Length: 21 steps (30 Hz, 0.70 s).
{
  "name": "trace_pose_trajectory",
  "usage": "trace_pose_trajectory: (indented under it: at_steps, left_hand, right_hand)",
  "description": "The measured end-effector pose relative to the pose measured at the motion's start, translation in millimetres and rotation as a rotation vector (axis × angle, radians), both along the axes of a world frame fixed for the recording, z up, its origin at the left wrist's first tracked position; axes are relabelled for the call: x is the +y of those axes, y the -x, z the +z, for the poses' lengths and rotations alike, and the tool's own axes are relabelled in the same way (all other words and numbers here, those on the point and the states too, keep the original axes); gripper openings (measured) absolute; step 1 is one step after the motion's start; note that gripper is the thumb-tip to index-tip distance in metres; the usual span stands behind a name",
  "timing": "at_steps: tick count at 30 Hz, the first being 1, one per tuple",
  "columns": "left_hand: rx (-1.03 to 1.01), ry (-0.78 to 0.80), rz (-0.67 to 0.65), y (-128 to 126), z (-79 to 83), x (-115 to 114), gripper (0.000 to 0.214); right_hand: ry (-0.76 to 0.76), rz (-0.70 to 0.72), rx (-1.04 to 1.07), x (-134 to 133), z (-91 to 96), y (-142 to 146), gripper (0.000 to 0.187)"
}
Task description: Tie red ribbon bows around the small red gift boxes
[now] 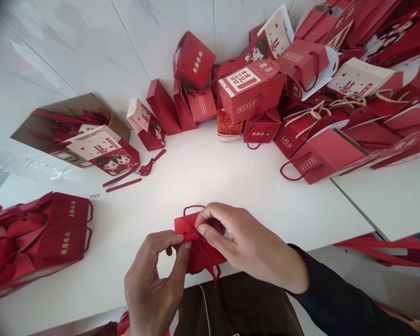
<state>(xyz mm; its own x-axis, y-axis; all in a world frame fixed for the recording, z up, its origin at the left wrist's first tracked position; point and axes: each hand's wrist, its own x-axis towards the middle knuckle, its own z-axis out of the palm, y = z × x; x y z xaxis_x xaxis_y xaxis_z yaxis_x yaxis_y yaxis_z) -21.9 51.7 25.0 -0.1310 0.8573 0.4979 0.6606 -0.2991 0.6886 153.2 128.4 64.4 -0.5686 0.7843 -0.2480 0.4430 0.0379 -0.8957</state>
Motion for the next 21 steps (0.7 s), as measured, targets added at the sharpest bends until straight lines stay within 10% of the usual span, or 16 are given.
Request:
trace_pose_trajectory:
  at_steps: [21]
  left_hand:
    - [-0.378, 0.570, 0.231, 2.9, -2.7, -30.7, 0.029]
  right_hand:
    - [-0.073, -0.199, -0.056, -0.1, -18.7, -11.6, 0.021]
